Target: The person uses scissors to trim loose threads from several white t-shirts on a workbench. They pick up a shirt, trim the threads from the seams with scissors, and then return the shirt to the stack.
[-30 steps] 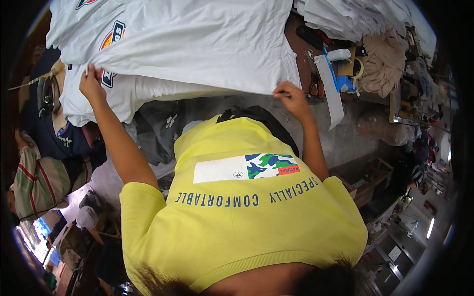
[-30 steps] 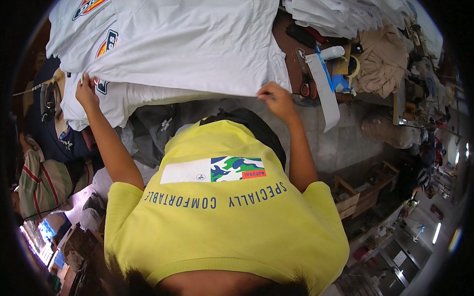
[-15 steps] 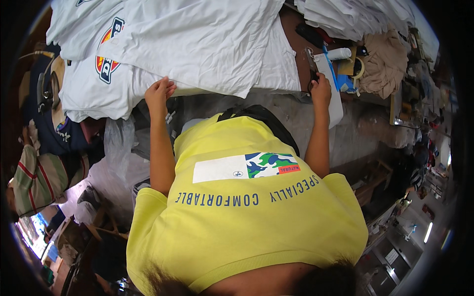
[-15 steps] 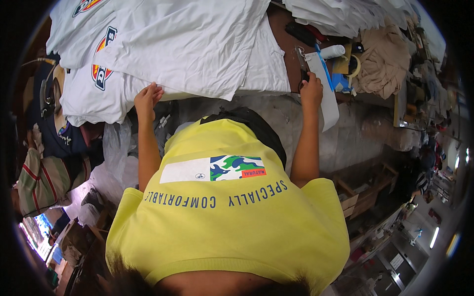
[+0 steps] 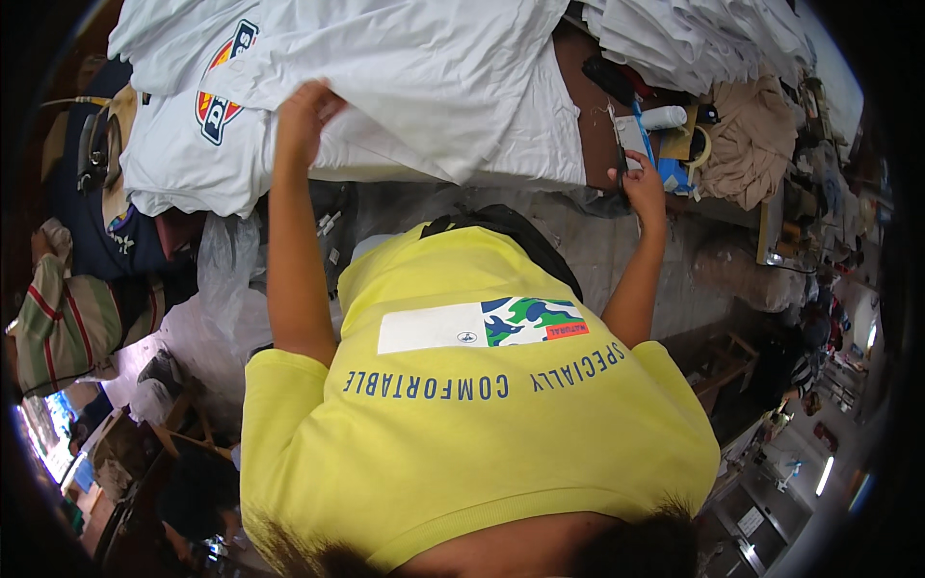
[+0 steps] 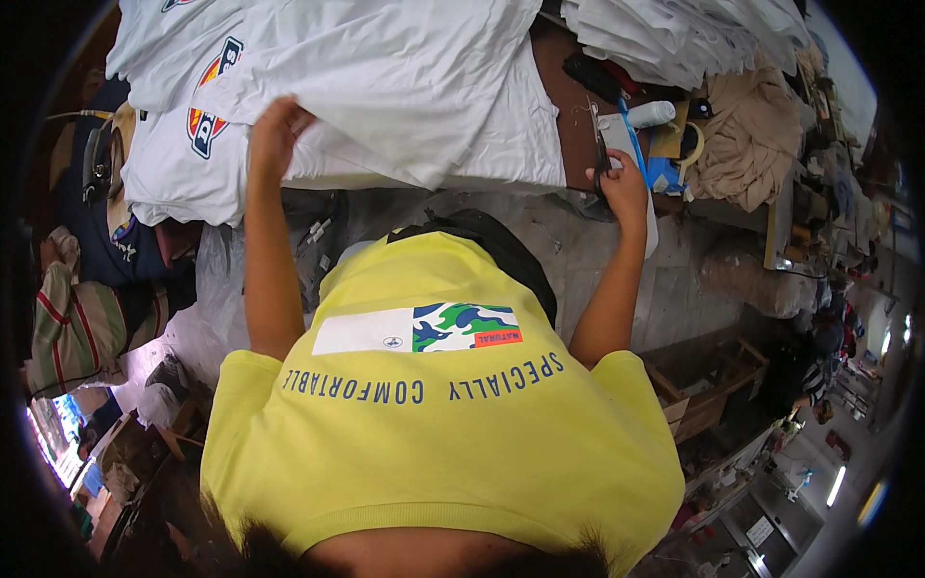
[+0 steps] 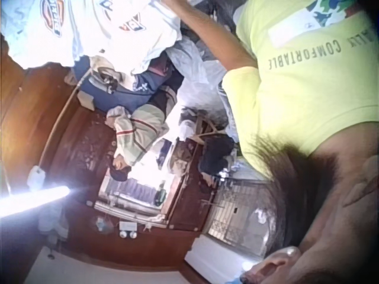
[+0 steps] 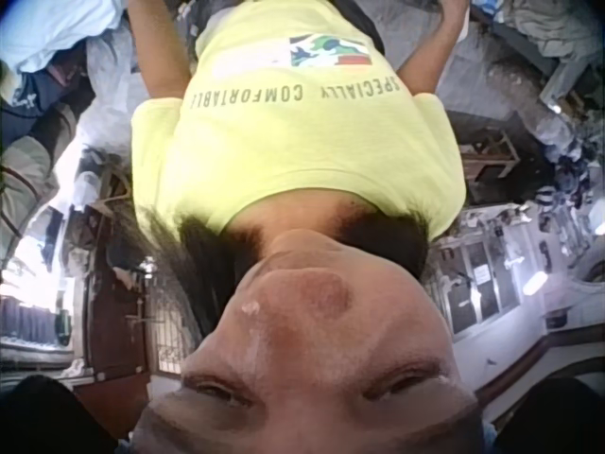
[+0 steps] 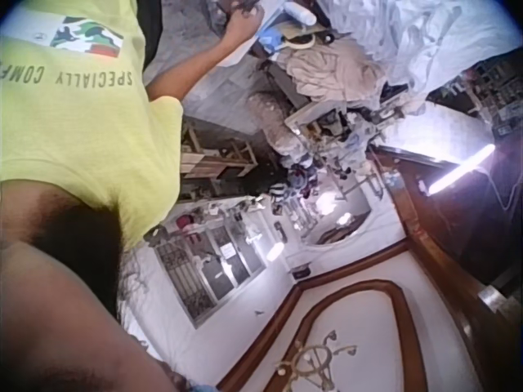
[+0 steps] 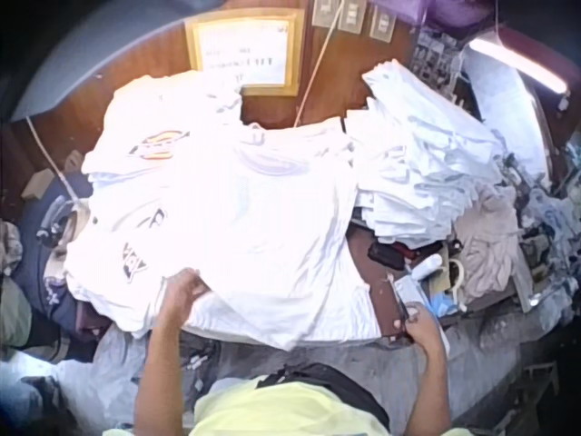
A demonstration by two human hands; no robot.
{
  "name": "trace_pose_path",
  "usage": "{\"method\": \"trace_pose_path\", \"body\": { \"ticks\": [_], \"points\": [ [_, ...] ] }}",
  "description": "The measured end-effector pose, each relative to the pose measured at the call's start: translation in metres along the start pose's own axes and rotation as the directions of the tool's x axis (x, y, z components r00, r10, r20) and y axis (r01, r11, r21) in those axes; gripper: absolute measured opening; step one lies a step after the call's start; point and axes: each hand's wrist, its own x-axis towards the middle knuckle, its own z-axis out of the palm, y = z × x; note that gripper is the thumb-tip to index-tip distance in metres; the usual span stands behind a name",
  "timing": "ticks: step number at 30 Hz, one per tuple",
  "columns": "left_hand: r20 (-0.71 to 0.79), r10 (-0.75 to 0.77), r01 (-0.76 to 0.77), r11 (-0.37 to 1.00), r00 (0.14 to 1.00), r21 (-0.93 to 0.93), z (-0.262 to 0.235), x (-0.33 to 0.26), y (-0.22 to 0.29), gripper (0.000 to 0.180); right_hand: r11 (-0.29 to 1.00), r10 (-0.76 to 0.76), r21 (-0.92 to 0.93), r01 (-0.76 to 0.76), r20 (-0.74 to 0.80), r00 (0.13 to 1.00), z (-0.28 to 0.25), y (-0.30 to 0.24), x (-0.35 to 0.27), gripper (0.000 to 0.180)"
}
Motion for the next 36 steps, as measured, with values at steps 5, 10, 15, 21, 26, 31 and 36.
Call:
{"method": "trace_pose_path", "body": {
  "ticks": [5, 10, 15, 21, 26, 31, 36],
  "points": [
    [0.235, -0.18, 0.287, 0.757, 0.955, -0.587, -0.058, 0.027, -0.039, 0.033, 0.976, -0.212, 0.048, 0.212, -0.008, 0.977, 0.028, -0.046, -0.019, 0.049],
    [-0.021, -0.323, 0.283, 0.857, 0.946, -0.431, 0.014, -0.03, -0.058, 0.02, 0.849, -0.242, 0.517, 0.103, 0.207, 0.948, 0.078, -0.067, -0.043, 0.052],
    [-0.031, -0.307, 0.28, 0.901, 0.951, -0.33, 0.03, -0.032, -0.067, 0.015, 0.854, -0.318, 0.513, 0.091, 0.373, 0.872, 0.113, -0.09, -0.059, 0.049],
    [-0.02, -0.333, 0.319, 0.918, 0.943, -0.236, 0.048, -0.037, -0.064, 0.013, 0.928, -0.33, 0.297, 0.224, 0.378, 0.865, 0.149, -0.093, -0.059, 0.05],
    [-0.011, -0.299, 0.29, 0.935, 0.954, -0.206, 0.052, -0.039, -0.062, 0.014, 0.929, -0.336, -0.025, 0.369, 0.357, 0.872, 0.158, -0.105, -0.06, 0.057],
    [0.009, -0.28, 0.276, 0.94, 0.96, -0.199, 0.061, -0.049, -0.054, 0.017, 0.914, -0.35, -0.066, 0.4, 0.37, 0.861, 0.157, -0.12, -0.058, 0.059],
    [0.029, -0.271, 0.271, 0.94, 0.962, -0.206, 0.066, -0.055, -0.053, 0.021, 0.905, -0.359, -0.076, 0.418, 0.39, 0.848, 0.163, -0.129, -0.056, 0.063]
  ]
}}
